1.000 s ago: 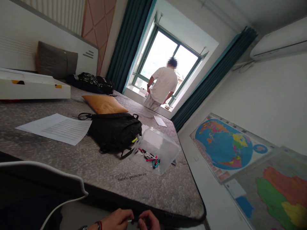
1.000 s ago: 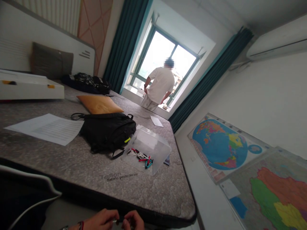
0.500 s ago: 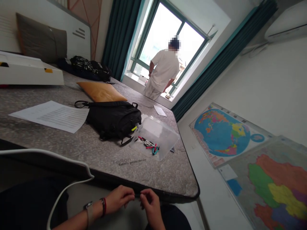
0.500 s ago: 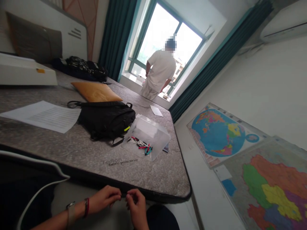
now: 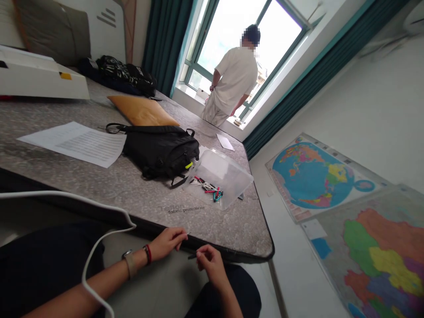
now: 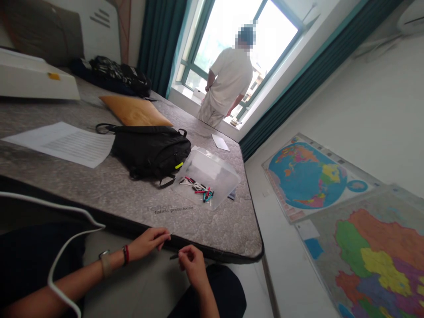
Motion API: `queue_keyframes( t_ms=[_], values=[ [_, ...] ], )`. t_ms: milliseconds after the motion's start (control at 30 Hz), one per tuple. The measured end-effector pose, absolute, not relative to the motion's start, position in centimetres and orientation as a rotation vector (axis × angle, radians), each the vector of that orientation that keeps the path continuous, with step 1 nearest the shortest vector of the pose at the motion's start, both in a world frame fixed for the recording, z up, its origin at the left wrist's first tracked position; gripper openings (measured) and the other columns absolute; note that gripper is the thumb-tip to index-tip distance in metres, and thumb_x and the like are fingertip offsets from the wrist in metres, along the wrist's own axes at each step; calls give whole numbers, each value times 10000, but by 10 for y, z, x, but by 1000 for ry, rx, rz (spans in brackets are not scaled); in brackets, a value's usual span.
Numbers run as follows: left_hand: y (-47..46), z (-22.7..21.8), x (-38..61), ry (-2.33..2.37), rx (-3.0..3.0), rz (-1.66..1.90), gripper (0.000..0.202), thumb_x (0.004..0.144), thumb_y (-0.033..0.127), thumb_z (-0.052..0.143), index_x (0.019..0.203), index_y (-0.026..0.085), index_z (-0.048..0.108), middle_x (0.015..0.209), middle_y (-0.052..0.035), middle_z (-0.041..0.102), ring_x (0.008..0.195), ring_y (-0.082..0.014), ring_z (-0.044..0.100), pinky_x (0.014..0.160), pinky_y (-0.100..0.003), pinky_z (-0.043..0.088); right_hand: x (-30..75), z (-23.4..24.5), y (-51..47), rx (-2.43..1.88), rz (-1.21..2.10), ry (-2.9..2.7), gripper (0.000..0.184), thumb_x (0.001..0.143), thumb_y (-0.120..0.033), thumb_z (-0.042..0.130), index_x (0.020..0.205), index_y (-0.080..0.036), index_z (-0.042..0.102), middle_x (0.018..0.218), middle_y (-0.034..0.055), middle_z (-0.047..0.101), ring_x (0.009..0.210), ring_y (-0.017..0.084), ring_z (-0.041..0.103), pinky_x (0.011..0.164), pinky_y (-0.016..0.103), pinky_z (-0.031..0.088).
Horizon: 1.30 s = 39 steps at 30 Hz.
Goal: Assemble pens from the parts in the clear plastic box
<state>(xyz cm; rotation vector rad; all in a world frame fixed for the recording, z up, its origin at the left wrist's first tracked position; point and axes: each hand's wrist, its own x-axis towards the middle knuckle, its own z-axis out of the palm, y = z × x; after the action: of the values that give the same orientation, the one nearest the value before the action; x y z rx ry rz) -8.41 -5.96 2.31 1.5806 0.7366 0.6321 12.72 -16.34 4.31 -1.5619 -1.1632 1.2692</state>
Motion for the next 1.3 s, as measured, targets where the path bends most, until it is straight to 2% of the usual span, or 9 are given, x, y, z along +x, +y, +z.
queue_keyframes(
  t_ms=[100,200,300,400,600,767,933,1133,1300],
  values=[
    [-59,23,-84,764,1585,649,440,929,533,445,868,157,665,592,17,598,608,-137,535,623,-234,387,123,44,-169,-1689,1371,-1537,120,780,-275,687,761,-157,693,596,-7,621,537,113,537,535,218,385],
    [-58,24,-84,786,1590,648,432,928,524,446,867,156,663,592,16,599,604,-139,534,614,-236,383,125,54,-158,-1697,1215,-1694,84,760,-244,694,737,-166,714,626,-1,634,587,125,561,553,219,395],
    [-57,26,-85,814,1586,646,436,928,528,437,866,158,659,591,14,605,596,-141,529,611,-240,382,138,73,-134,-1620,895,-1257,264,828,-380,646,990,-175,683,778,24,650,662,145,602,583,239,467],
    [-56,29,-86,829,1583,652,438,927,532,432,861,160,652,589,13,605,593,-142,524,614,-243,384,154,86,-113,-1508,663,-804,483,804,-486,664,1179,-199,564,897,35,650,689,138,615,600,251,512],
    [-55,27,-84,816,1588,669,428,929,526,440,846,160,648,591,17,597,596,-136,526,612,-236,386,134,61,-120,-1532,998,-881,404,758,-531,711,870,-156,613,677,13,627,533,117,561,493,220,451],
    [-63,22,-81,723,1636,579,416,909,519,492,805,157,667,608,12,613,584,-121,522,575,-215,362,91,36,-137,-1505,1220,-1056,396,814,-535,662,914,-153,635,661,18,637,502,118,556,459,213,418],
    [-66,19,-82,702,1668,523,393,914,480,493,823,158,699,633,3,637,586,-117,539,566,-206,357,81,37,-132,-1492,1119,-1172,331,847,-478,650,868,-148,648,581,-4,595,498,120,533,477,221,422],
    [-66,20,-81,694,1653,559,408,923,477,478,823,157,710,619,5,638,587,-117,535,582,-207,363,93,62,-122,-1594,1059,-1436,290,856,-433,638,831,-147,676,654,30,655,579,144,581,552,240,444],
    [-65,23,-80,678,1621,598,501,935,556,424,803,151,688,576,8,613,562,-117,514,574,-211,358,102,101,-101,-1577,835,-1917,152,873,-299,598,834,-182,687,764,33,673,714,160,601,626,239,441]
  ],
)
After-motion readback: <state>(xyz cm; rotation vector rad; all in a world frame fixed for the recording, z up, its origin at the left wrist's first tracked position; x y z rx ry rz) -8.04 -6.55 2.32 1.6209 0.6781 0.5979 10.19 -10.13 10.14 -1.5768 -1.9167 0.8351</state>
